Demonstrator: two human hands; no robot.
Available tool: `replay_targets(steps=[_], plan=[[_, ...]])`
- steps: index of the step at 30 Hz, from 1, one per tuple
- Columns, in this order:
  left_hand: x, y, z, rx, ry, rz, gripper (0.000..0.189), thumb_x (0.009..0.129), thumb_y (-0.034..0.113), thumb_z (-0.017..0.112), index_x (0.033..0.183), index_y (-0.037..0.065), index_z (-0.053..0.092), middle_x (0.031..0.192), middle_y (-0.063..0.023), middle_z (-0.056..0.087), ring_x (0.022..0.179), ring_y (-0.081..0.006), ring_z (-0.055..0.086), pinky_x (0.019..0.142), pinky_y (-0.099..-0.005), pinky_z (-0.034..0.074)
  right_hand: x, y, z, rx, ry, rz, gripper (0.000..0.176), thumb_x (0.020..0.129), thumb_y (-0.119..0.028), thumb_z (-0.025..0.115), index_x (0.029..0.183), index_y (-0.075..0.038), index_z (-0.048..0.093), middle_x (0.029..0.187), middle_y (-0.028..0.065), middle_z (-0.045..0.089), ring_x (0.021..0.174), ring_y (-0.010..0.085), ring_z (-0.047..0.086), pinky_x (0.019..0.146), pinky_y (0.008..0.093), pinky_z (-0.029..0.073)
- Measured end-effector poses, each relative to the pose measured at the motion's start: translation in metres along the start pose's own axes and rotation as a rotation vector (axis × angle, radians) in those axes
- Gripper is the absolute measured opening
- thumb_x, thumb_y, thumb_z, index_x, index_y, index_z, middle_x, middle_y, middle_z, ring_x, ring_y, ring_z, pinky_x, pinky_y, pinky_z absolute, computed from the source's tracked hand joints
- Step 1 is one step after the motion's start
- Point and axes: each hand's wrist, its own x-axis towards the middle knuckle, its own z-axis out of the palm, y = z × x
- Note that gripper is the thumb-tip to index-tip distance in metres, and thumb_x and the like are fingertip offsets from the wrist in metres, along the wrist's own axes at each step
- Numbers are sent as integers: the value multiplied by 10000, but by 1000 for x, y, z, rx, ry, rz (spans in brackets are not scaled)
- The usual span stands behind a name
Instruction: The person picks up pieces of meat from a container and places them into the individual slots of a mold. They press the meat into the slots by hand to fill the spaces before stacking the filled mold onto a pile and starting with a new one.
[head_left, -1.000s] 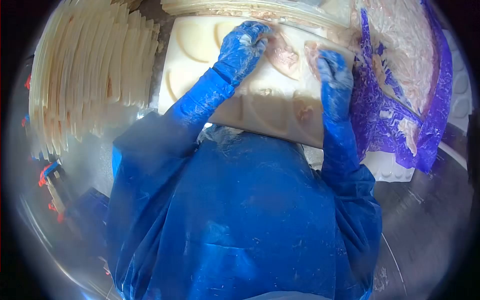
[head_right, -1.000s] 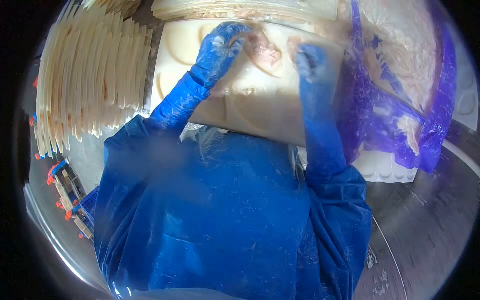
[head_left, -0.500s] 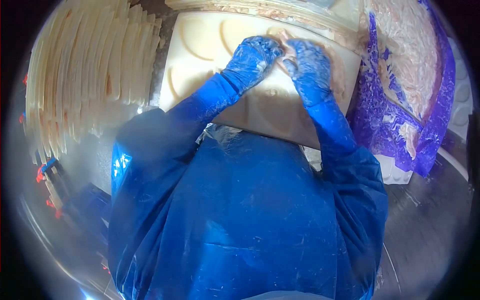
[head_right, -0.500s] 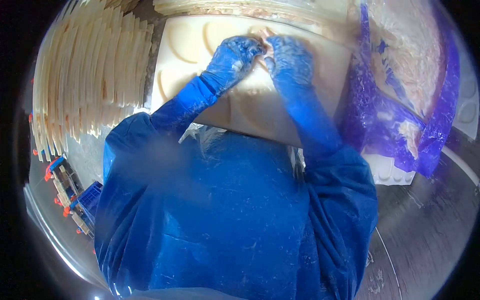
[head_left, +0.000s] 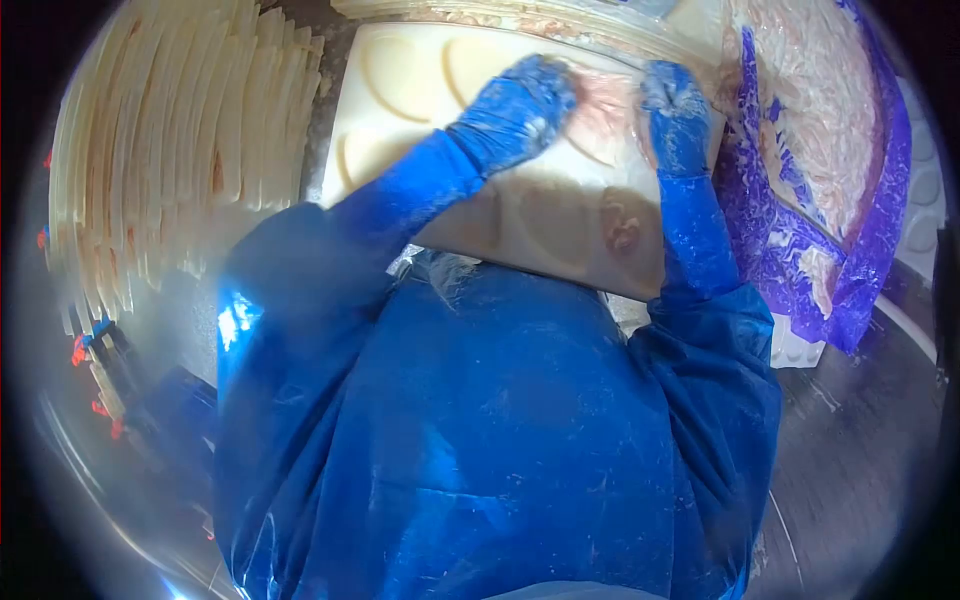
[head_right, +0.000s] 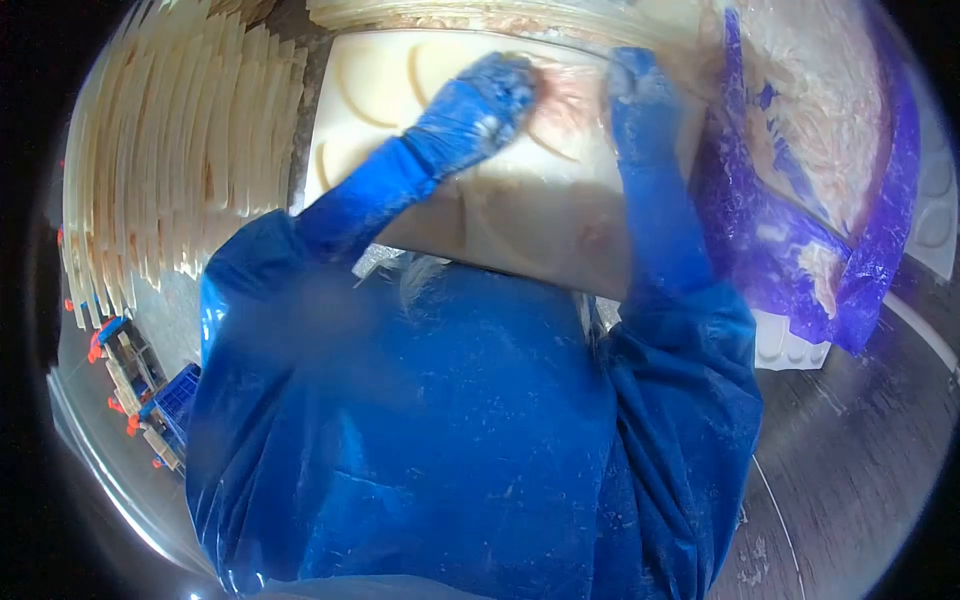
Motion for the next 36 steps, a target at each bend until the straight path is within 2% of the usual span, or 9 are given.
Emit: replay_targets(steps=[3,6,8,11,18,23,25,29,36], plan=[[-11,-12,-6,131,-178,-78,452,939,229,598,1368,91,556,1468,-150,485,1396,-350,409,1196,-475,280,-3,-1,-17,-27,22,71,273,944,-105,639,1203,-16,649,1148,135,700,1052,241,663,974,325,484],[3,-2,13,-12,199,-10,583,974,297,564,1503,104,411,1548,-158,389,1444,-357,341,1204,-495,239,-20,-30,0,70,-22,72,386,937,-145,649,1300,-29,595,1311,157,624,1229,286,576,1071,367,427],[4,-8,25,42,199,-53,597,972,308,563,1509,103,400,1558,-160,377,1458,-354,318,1209,-490,224,-58,-36,13,-540,-385,-358,464,924,-218,651,1342,-34,570,1411,176,544,1350,327,467,1143,420,354],[3,-9,31,126,193,-174,639,955,326,580,1519,101,380,1580,-155,348,1484,-350,270,1222,-485,187,-103,-41,-19,-488,-529,-455,551,907,-274,640,1396,-42,531,1458,178,505,1388,357,427,1169,473,310],[11,-3,44,38,193,-152,707,942,356,596,1561,148,324,1624,-133,277,1504,-331,242,1222,-512,179,-99,-77,-21,-421,-555,-313,618,907,-277,619,1466,-67,461,1518,139,442,1452,331,332,1223,481,185],[-3,-7,38,94,115,-87,660,983,321,566,1565,126,323,1619,-120,307,1494,-289,288,1212,-471,226,-109,-55,-41,-410,-533,-431,660,892,-248,646,1494,-98,421,1537,114,417,1425,323,367,1195,480,263],[-6,-12,29,-1116,422,-273,524,993,185,573,1493,89,450,1524,-112,467,1436,-248,392,1191,-381,285,-85,-80,-40,-341,-315,-312,644,893,-225,646,1488,-103,435,1524,120,432,1409,315,384,1174,478,299],[-55,-42,-33,-686,516,-374,370,1031,109,467,1375,21,573,1422,-111,571,1349,-196,481,1138,-332,353,-88,-55,-7,-491,-561,-469,623,883,-232,665,1460,-90,480,1497,123,466,1397,326,400,1172,473,301],[-164,-28,-52,-615,753,-581,285,1031,165,505,1227,39,671,1309,-124,634,1265,-226,552,1097,-367,404,-96,-82,-26,-307,-335,-348,554,873,-143,643,1414,-80,539,1403,149,543,1333,354,460,1146,459,349]])
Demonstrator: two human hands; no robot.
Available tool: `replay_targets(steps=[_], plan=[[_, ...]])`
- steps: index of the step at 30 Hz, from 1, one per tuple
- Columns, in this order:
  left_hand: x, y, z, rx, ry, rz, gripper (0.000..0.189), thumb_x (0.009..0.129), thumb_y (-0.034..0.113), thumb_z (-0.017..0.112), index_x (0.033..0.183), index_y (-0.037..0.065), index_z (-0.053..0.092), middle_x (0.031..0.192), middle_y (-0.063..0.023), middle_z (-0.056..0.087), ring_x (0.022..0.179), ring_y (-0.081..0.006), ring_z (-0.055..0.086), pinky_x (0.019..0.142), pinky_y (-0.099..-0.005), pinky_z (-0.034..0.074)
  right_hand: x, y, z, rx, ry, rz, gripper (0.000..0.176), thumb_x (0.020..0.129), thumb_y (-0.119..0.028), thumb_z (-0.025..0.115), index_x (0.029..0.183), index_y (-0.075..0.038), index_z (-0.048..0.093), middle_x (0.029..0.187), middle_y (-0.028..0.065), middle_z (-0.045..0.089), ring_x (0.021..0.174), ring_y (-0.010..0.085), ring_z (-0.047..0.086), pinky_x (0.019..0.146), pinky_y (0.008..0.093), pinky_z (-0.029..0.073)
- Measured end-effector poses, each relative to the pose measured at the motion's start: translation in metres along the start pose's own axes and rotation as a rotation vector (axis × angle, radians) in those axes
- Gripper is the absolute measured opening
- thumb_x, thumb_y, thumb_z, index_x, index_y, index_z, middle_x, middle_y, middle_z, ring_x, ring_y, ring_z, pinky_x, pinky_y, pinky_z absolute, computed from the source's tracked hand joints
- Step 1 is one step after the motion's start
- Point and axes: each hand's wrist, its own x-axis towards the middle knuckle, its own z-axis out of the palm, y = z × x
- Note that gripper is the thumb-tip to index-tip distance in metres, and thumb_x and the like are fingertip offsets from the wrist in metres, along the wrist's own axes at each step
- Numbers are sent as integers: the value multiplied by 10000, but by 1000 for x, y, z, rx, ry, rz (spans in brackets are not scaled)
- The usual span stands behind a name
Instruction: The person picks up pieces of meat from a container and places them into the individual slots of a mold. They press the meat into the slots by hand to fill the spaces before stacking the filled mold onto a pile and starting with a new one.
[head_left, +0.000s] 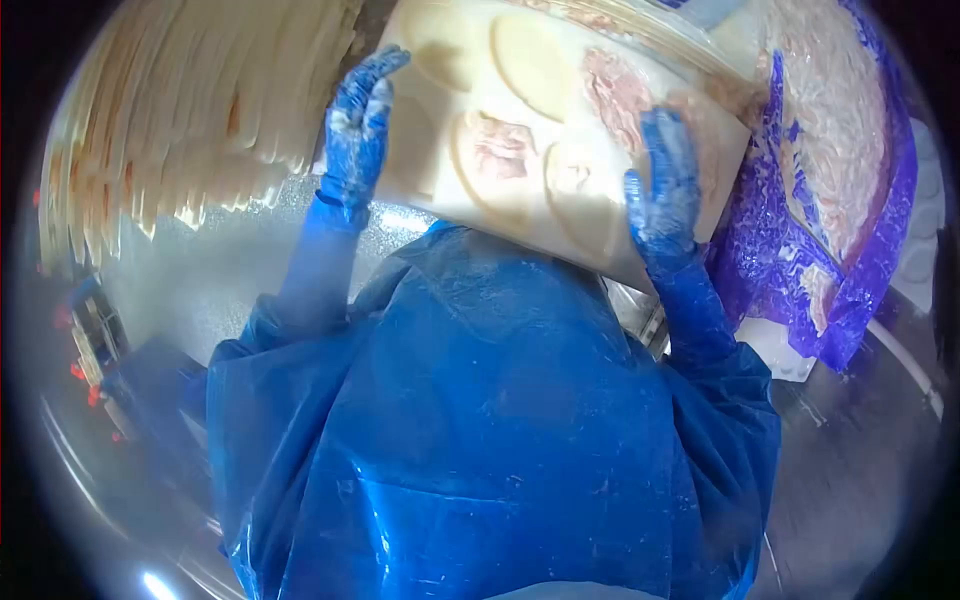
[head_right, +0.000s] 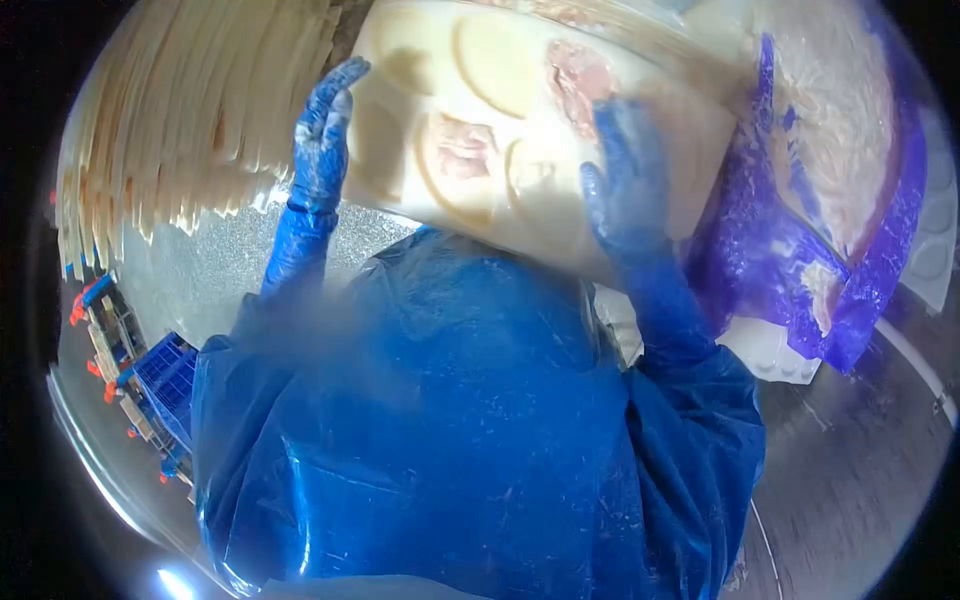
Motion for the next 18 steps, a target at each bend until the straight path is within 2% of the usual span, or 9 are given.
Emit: replay_targets(steps=[1,2,5,7,11,13,15,17,18], plan=[[-9,1,-2,3,14,4,285,1031,165,505,1227,39,671,1309,-124,634,1265,-226,552,1097,-367,404,5,-2,8,17,-27,-22,533,875,-136,634,1398,-73,554,1375,159,560,1305,359,481,1136,463,358],[-15,2,-4,-13,-2,9,284,1032,168,509,1229,45,673,1311,-124,633,1258,-223,555,1092,-366,406,1,9,17,3,-240,-107,528,881,-140,629,1397,-62,549,1410,178,531,1314,358,475,1124,457,366],[-27,13,-17,47,-13,11,281,1032,175,519,1230,54,678,1315,-121,628,1246,-222,560,1076,-359,415,-22,24,7,77,-182,9,584,842,-71,636,1417,-71,531,1468,161,496,1407,336,407,1186,437,288],[-36,11,-21,-42,-13,-30,275,1030,152,519,1234,54,677,1319,-115,622,1245,-214,557,1068,-347,419,-6,12,-5,28,-125,-30,585,868,-95,620,1441,-73,504,1500,166,465,1431,348,375,1192,455,265],[-36,14,-17,-15,-60,-25,276,1026,114,511,1238,48,673,1320,-116,618,1238,-199,558,1069,-333,415,66,10,55,-172,-54,-200,623,900,-253,652,1473,-91,467,1534,166,415,1389,355,404,1160,481,300],[-32,20,-9,-29,-112,14,304,1047,199,500,1249,41,662,1311,-128,631,1253,-234,559,1087,-374,418,76,14,74,-286,-90,-235,636,908,-289,649,1483,-95,456,1544,167,403,1400,363,392,1164,483,295],[-33,19,-1,-163,-115,-79,306,1036,216,519,1235,40,670,1296,-131,637,1251,-234,560,1083,-375,422,78,15,78,-192,-1,-160,611,927,-366,620,1455,-90,486,1493,166,457,1342,369,442,1135,481,332],[-29,6,7,-84,-316,-34,329,983,257,607,1231,53,675,1319,-131,625,1267,-237,551,1089,-364,419,79,-14,58,-33,39,-93,559,927,-369,618,1401,-84,530,1429,167,502,1292,366,474,1100,481,361],[-26,10,21,130,-320,18,358,871,261,713,1167,62,690,1277,-131,632,1192,-287,587,1025,-367,468,74,-32,53,131,69,-17,513,928,-372,615,1346,-77,573,1364,168,547,1242,363,506,1065,481,391]])
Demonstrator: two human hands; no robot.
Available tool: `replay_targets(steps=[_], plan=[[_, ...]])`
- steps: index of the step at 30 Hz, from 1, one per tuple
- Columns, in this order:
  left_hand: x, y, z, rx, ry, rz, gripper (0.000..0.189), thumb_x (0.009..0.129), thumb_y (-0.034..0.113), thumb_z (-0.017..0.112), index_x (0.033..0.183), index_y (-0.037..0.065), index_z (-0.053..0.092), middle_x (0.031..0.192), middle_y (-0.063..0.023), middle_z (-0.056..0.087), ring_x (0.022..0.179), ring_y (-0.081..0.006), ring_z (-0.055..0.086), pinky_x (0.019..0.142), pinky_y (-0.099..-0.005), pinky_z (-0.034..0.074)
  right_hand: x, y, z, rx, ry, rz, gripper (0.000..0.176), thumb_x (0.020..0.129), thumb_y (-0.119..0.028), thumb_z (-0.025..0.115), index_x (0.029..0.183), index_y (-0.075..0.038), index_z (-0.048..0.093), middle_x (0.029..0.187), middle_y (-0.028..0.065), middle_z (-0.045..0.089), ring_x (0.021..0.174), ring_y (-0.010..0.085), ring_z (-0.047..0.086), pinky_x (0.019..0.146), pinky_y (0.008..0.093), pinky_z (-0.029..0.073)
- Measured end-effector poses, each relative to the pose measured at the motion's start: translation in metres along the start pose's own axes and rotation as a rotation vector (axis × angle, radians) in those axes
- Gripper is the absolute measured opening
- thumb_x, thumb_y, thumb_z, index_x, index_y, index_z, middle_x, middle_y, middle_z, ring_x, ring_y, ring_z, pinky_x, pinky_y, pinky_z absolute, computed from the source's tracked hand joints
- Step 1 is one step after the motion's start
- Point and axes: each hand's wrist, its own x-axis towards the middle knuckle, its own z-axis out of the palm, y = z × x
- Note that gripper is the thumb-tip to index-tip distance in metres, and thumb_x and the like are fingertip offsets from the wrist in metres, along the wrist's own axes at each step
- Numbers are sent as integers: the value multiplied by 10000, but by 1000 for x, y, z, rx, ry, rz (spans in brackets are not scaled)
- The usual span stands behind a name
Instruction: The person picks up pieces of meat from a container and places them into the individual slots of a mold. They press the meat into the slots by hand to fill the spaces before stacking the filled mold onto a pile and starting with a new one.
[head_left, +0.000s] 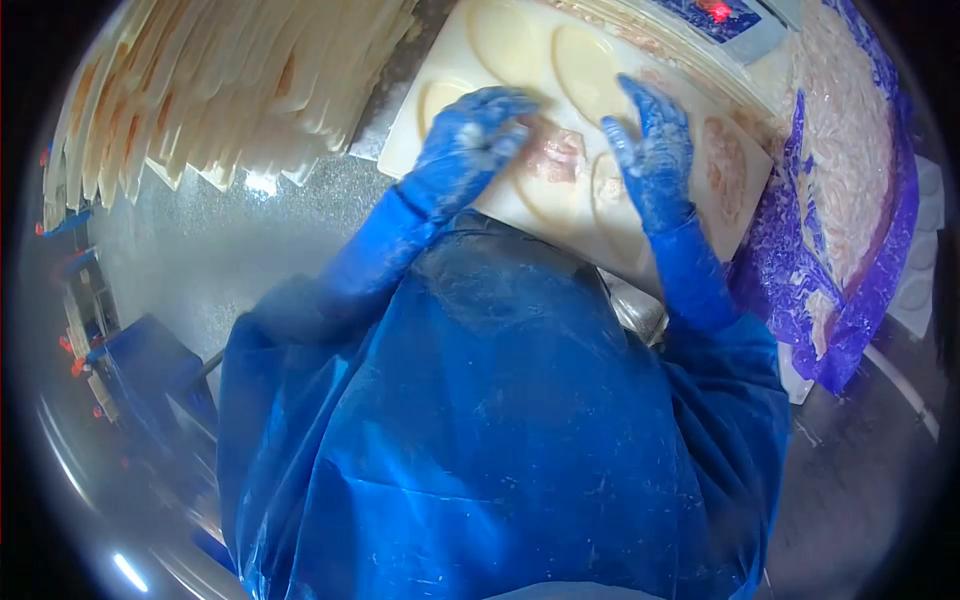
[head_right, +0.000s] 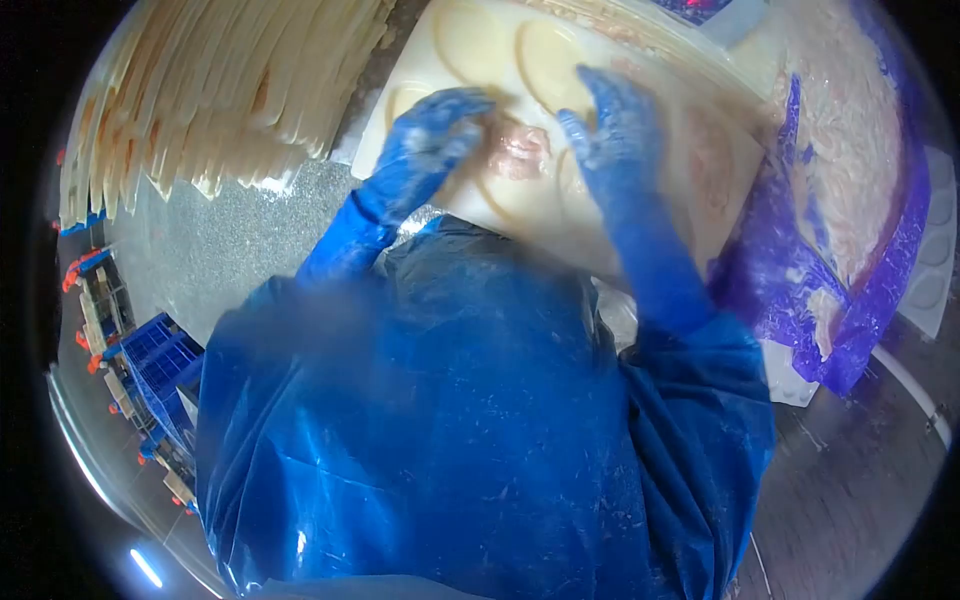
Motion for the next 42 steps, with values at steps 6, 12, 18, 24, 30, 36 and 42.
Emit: replay_targets(steps=[6,12,18,24,30,36,42], plan=[[17,5,15,475,-119,211,321,747,184,778,1023,55,676,1051,-126,652,959,-332,607,858,-399,512,-21,-34,19,-58,-293,24,265,851,-161,736,1080,-70,637,1073,115,647,1044,255,598,913,406,471],[27,15,15,-542,-279,-163,184,923,136,709,1065,44,638,984,-25,639,922,-137,606,839,-275,504,-16,-42,-7,830,-136,514,156,921,-47,664,1068,-34,615,966,37,644,899,113,594,809,269,480],[77,30,6,-611,-212,-243,155,986,130,631,1112,42,645,942,-10,666,886,-107,617,860,-266,507,24,-29,-19,950,168,437,192,957,-77,627,1136,-9,632,1010,39,656,979,159,598,922,270,454],[111,-41,11,328,2,212,342,941,42,558,1264,97,655,1284,-68,650,1017,-162,639,888,-257,520,42,-4,11,483,386,142,200,1006,-150,578,1136,-11,639,958,66,642,835,199,592,803,343,493],[107,-57,7,902,-329,304,508,938,132,565,1440,205,526,1532,-33,462,1494,-222,293,1238,-512,127,3,14,46,-254,-7,-224,304,884,-212,649,1174,-120,663,1173,93,645,1102,290,597,1026,458,419],[105,-59,40,676,-173,402,489,1022,322,472,1498,213,446,1606,-35,340,1511,-256,239,1226,-511,167,0,-13,20,-115,-23,25,338,894,-287,653,1197,-138,657,1211,89,645,1174,291,564,1035,452,399],[97,-43,26,613,-178,384,435,888,93,540,1313,170,592,1408,-54,546,1321,-250,485,1154,-420,342,-13,6,9,-25,-27,7,333,895,-239,650,1213,-139,648,1197,98,647,1130,311,570,1022,456,404]])
